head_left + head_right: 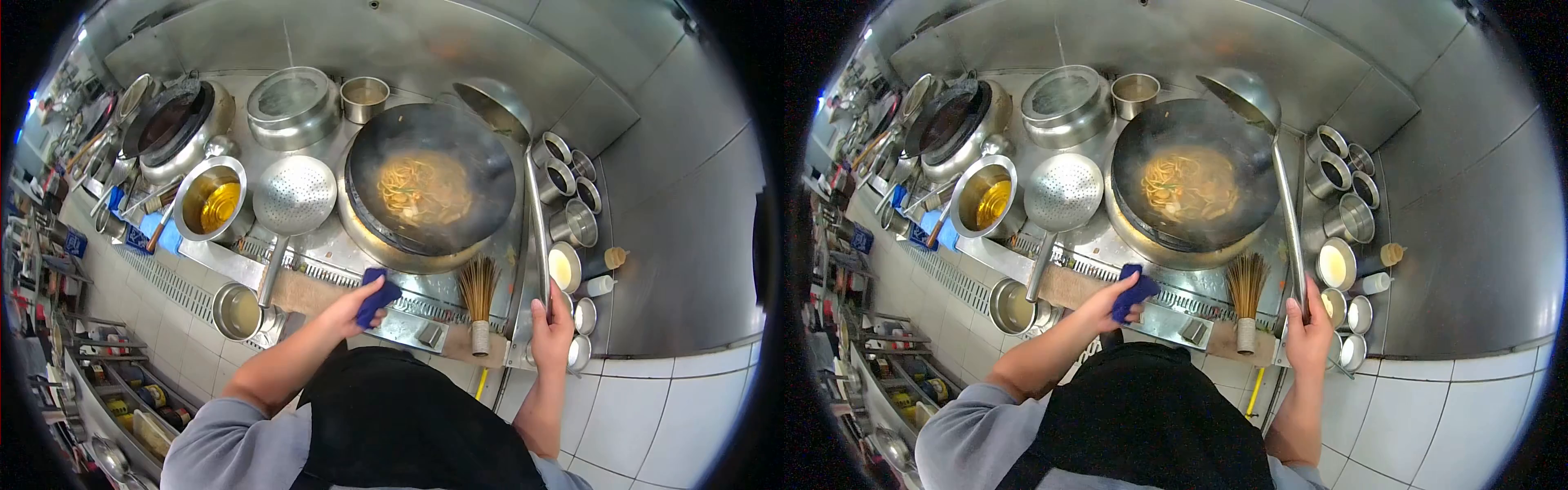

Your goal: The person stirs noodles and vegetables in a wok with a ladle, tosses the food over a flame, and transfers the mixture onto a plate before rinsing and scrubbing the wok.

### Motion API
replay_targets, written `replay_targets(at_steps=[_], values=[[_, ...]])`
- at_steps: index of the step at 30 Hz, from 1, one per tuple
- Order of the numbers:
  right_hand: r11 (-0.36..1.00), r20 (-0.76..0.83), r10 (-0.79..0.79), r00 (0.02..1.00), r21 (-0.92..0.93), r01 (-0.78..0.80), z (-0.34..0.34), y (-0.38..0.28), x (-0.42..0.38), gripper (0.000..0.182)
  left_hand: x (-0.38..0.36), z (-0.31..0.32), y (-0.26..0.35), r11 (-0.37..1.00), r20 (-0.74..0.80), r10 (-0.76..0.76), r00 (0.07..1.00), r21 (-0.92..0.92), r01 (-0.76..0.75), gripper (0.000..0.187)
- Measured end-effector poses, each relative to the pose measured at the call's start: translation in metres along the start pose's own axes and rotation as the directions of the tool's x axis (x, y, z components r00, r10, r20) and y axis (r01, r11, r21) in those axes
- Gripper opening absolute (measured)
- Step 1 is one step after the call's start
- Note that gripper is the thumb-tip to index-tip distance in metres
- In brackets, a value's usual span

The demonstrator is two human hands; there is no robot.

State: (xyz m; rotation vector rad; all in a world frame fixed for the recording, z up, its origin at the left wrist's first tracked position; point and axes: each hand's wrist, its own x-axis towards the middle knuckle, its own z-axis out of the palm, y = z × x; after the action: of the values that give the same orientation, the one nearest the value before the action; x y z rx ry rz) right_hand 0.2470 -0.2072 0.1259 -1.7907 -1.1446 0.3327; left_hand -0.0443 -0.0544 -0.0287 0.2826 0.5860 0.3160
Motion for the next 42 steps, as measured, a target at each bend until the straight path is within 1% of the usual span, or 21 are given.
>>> replay_targets(at_steps=[3,5,7,9,10,12,13,15,16,18,19,21,22,23,25,27,29,30,32,35,42], values=[[0.998,-0.017,0.059,0.998,0.022,-0.058,-0.004,0.007,-0.005,0.043,-0.035,-0.015,-0.01,0.999,0.037,-0.031,0.999,-0.024,0.032,0.044],[0.994,0.006,0.087,0.996,0.064,-0.087,-0.009,0.017,-0.007,0.043,-0.057,-0.012,-0.013,0.995,-0.072,0.008,0.997,-0.096,-0.015,0.045],[0.988,0.03,0.112,0.993,0.106,-0.115,-0.014,0.022,-0.008,0.043,-0.067,-0.017,-0.014,0.992,-0.082,0.015,0.997,-0.124,-0.025,0.047],[0.985,0.114,0.164,0.98,0.028,-0.168,-0.022,0.019,-0.009,0.042,-0.072,-0.018,-0.016,0.988,-0.12,0.036,0.992,-0.147,-0.054,0.047],[0.986,0.115,0.161,0.98,0.035,-0.166,-0.026,0.018,-0.009,0.042,-0.073,-0.018,-0.017,0.989,-0.133,0.052,0.99,-0.133,-0.07,0.047],[0.983,0.186,0.148,0.971,-0.131,-0.125,-0.036,0.015,-0.011,0.044,-0.075,-0.014,-0.018,0.989,-0.149,0.082,0.985,-0.107,-0.099,0.046],[0.985,0.186,0.145,0.972,-0.124,-0.123,-0.041,0.012,-0.012,0.044,-0.075,-0.011,-0.019,0.989,-0.159,0.109,0.981,-0.086,-0.123,0.045],[0.92,0.284,0.195,0.939,-0.386,-0.074,-0.049,0.008,-0.013,0.045,-0.075,-0.005,-0.023,0.988,-0.149,0.123,0.981,-0.079,-0.136,0.045],[0.923,0.287,0.187,0.94,-0.378,-0.068,-0.051,0.015,-0.012,0.045,-0.075,-0.002,-0.025,0.987,-0.137,0.132,0.982,-0.077,-0.144,0.044],[0.905,0.437,0.182,0.881,-0.425,0.024,-0.049,0.04,-0.01,0.046,-0.076,0.0,-0.031,0.986,-0.159,0.139,0.977,-0.067,-0.151,0.045],[0.908,0.441,0.176,0.88,-0.419,0.029,-0.041,0.044,-0.007,0.046,-0.076,0.001,-0.036,0.987,-0.178,0.135,0.975,-0.063,-0.148,0.045],[0.736,0.39,0.2,0.899,-0.666,0.125,-0.02,0.056,-0.003,0.045,-0.076,0.002,-0.046,0.986,-0.193,0.138,0.971,-0.061,-0.152,0.046],[0.74,0.36,0.113,0.926,-0.652,0.164,-0.009,0.078,-0.003,0.045,-0.076,0.001,-0.051,0.987,-0.21,0.137,0.968,-0.055,-0.151,0.046],[0.743,0.36,0.104,0.927,-0.648,0.168,-0.004,0.085,-0.004,0.045,-0.076,0.004,-0.055,0.987,-0.227,0.139,0.964,-0.048,-0.153,0.046],[0.79,0.283,0.243,0.928,-0.613,-0.019,0.006,0.094,-0.008,0.046,-0.08,0.008,-0.064,0.985,-0.238,0.154,0.959,-0.046,-0.169,0.046],[0.814,0.293,0.195,0.936,-0.58,0.012,0.009,0.117,-0.019,0.047,-0.085,0.007,-0.074,0.979,-0.235,0.162,0.958,-0.081,-0.186,0.045],[0.807,0.298,0.3,0.906,-0.585,-0.075,0.008,0.125,-0.026,0.049,-0.087,0.008,-0.084,0.976,-0.264,0.17,0.949,-0.088,-0.199,0.045],[0.809,0.302,0.299,0.905,-0.583,-0.072,0.008,0.128,-0.03,0.049,-0.087,0.008,-0.088,0.972,-0.272,0.16,0.949,-0.122,-0.199,0.045],[0.87,0.297,0.288,0.91,-0.479,-0.119,0.01,0.132,-0.039,0.05,-0.086,0.009,-0.096,0.967,-0.283,0.15,0.947,-0.156,-0.2,0.045],[0.899,0.29,0.206,0.935,-0.434,-0.063,0.015,0.147,-0.046,0.049,-0.083,0.012,-0.105,0.973,-0.276,0.144,0.95,-0.137,-0.188,0.046],[0.899,0.311,0.265,0.913,-0.422,-0.117,0.018,0.141,-0.05,0.049,-0.068,0.02,-0.11,0.985,-0.278,0.104,0.955,-0.101,-0.137,0.047]])
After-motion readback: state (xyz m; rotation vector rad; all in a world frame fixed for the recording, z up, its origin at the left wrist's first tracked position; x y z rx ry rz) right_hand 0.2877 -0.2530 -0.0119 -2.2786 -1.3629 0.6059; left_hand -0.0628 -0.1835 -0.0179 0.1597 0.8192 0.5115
